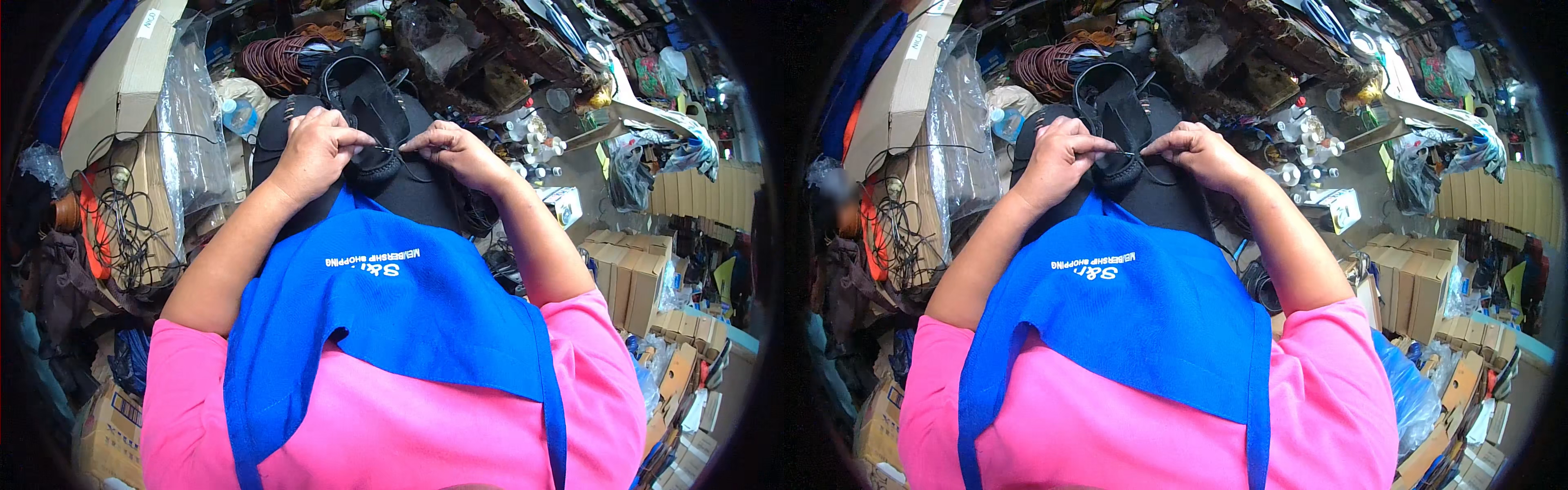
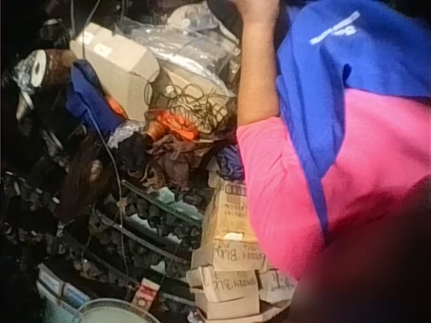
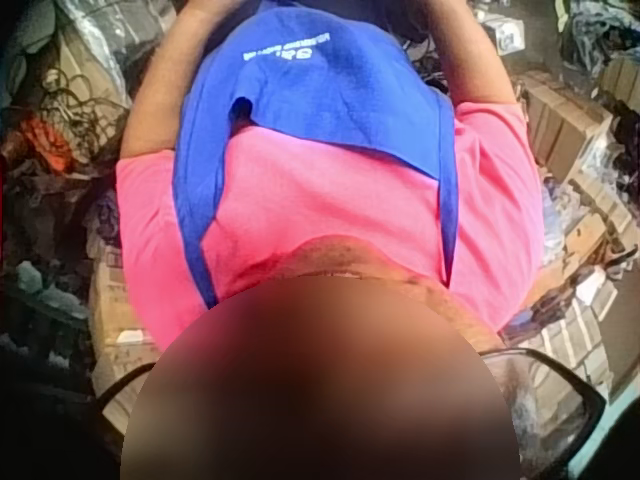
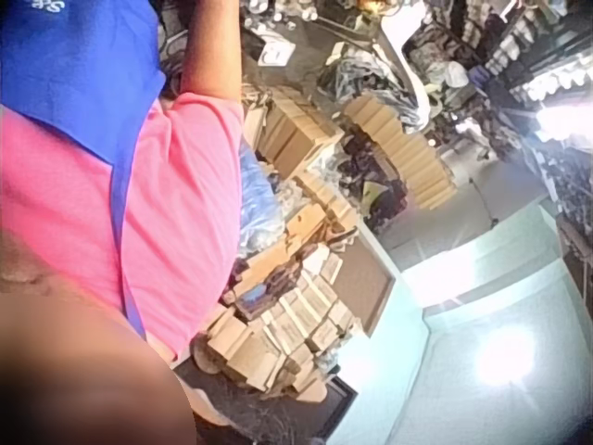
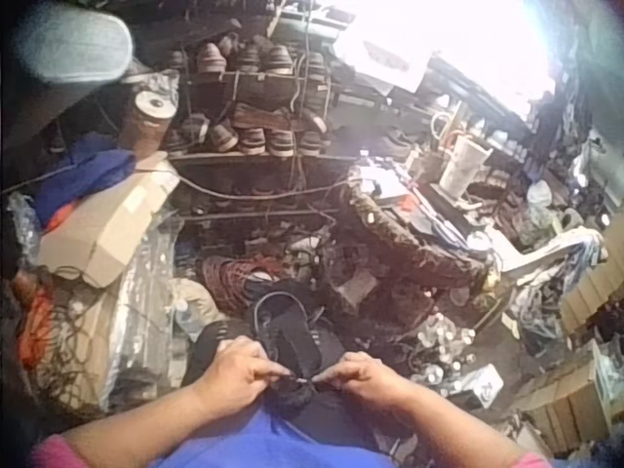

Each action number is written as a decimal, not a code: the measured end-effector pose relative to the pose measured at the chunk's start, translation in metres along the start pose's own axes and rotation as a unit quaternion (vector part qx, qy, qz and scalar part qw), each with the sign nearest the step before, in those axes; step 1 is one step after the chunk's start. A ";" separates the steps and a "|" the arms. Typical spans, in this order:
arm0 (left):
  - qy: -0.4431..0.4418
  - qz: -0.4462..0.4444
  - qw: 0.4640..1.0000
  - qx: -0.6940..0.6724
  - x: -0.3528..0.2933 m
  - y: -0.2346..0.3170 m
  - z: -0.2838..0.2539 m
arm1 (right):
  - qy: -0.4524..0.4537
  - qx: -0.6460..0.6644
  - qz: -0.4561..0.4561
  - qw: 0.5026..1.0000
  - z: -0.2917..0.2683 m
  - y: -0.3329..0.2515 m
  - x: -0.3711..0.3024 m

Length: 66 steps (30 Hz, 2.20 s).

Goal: Hand-sewing the interior edge or lining of a black shoe using a needle and thread.

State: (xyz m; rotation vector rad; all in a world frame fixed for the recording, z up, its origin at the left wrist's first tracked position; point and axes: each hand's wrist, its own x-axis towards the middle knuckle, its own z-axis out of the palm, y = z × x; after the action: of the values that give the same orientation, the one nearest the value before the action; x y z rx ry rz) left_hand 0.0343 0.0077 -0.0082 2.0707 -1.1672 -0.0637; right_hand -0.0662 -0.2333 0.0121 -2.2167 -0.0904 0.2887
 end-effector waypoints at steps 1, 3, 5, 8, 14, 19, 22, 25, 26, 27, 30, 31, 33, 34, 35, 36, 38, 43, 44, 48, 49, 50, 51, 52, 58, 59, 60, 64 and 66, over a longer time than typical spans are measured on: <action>-0.005 -0.007 1.000 -0.003 0.000 -0.002 0.000 | -0.007 0.000 -0.007 1.000 -0.001 0.001 0.001; -0.012 -0.013 1.000 -0.005 0.000 -0.002 0.000 | -0.013 0.002 -0.013 1.000 -0.002 0.002 0.002; -0.013 -0.009 1.000 0.001 0.000 -0.001 -0.001 | -0.020 0.005 -0.007 1.000 -0.003 0.002 0.003; -0.023 -0.022 0.999 0.006 0.000 -0.001 -0.002 | -0.019 0.008 -0.001 1.000 -0.002 0.003 0.003; -0.019 -0.008 1.000 0.017 -0.003 -0.004 0.001 | -0.030 0.025 0.003 0.999 -0.005 -0.002 0.002; -0.017 -0.013 1.000 -0.007 -0.003 -0.004 -0.001 | -0.049 0.052 0.021 0.997 -0.006 -0.002 0.002; -0.018 -0.012 1.000 -0.014 -0.003 -0.004 -0.001 | -0.049 0.045 0.007 0.998 -0.006 0.001 0.002; -0.020 -0.013 1.000 -0.014 -0.002 -0.003 -0.001 | -0.045 0.044 0.003 0.998 -0.005 0.003 0.002; -0.021 -0.015 1.000 -0.012 -0.002 -0.003 -0.002 | -0.043 0.047 0.007 0.998 -0.005 0.003 0.002; -0.021 -0.015 1.000 -0.013 -0.002 -0.003 -0.002 | -0.043 0.047 0.007 0.998 -0.005 0.003 0.002; -0.020 -0.017 1.000 -0.009 -0.003 -0.004 -0.002 | -0.039 0.046 -0.006 0.998 -0.005 0.003 0.003; -0.023 -0.015 1.000 -0.009 -0.003 -0.005 -0.001 | -0.041 0.044 0.003 0.998 -0.006 0.001 0.003; -0.024 -0.014 1.000 -0.008 -0.003 -0.006 -0.001 | -0.044 0.042 0.013 0.998 -0.006 -0.001 0.003; -0.022 -0.011 1.000 -0.007 -0.003 -0.005 -0.001 | -0.044 0.041 0.014 0.998 -0.006 -0.002 0.003; -0.020 -0.007 1.000 -0.005 -0.002 -0.005 -0.001 | -0.042 0.041 0.016 0.998 -0.006 -0.002 0.003; -0.019 -0.007 1.000 -0.005 -0.002 -0.004 -0.001 | -0.043 0.041 0.016 0.998 -0.006 -0.002 0.003; -0.011 0.000 1.000 -0.001 -0.002 -0.003 0.000 | -0.041 0.047 0.012 0.998 -0.006 -0.001 0.003; -0.014 0.007 1.000 -0.007 -0.002 -0.004 0.004 | -0.046 0.071 0.016 0.996 -0.003 0.005 0.003; -0.014 0.003 1.000 -0.004 -0.002 -0.004 0.005 | -0.050 0.080 0.019 0.995 -0.003 0.007 0.004; -0.038 -0.004 0.999 -0.017 0.002 -0.001 0.008 | -0.054 0.101 0.030 0.993 -0.002 0.009 0.006; -0.039 0.005 0.999 -0.022 0.004 -0.002 0.009 | -0.056 0.100 0.026 0.993 -0.003 0.009 0.007; -0.041 0.012 0.999 -0.028 0.007 -0.005 0.012 | -0.059 0.100 0.022 0.993 -0.003 0.010 0.009; -0.057 0.031 0.997 -0.037 0.013 -0.013 0.012 | -0.068 0.095 0.012 0.993 -0.004 0.008 0.011; -0.056 0.076 0.995 -0.021 0.020 -0.019 0.012 | -0.077 0.090 0.002 0.993 -0.006 0.006 0.013; -0.078 0.173 0.982 0.022 0.036 -0.012 0.002 | -0.043 -0.003 -0.019 0.999 -0.006 0.000 0.009; -0.079 0.161 0.984 0.015 0.030 -0.013 -0.001 | -0.028 -0.024 -0.023 0.999 -0.005 -0.003 0.006; -0.080 0.162 0.983 0.016 0.024 -0.015 -0.003 | -0.013 -0.044 -0.027 0.999 -0.004 -0.006 0.003; -0.049 0.085 0.995 0.037 0.014 -0.021 -0.007 | 0.035 -0.021 -0.016 0.999 0.002 -0.005 -0.005; -0.066 0.044 0.997 0.002 0.017 -0.020 -0.007 | 0.020 0.011 -0.001 1.000 0.002 -0.008 -0.003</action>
State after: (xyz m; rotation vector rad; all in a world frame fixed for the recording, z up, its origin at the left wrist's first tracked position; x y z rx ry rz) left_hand 0.0609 0.0055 -0.0101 2.0404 -1.3387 -0.1576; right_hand -0.0696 -0.2281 0.0177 -2.1984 -0.0675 0.2420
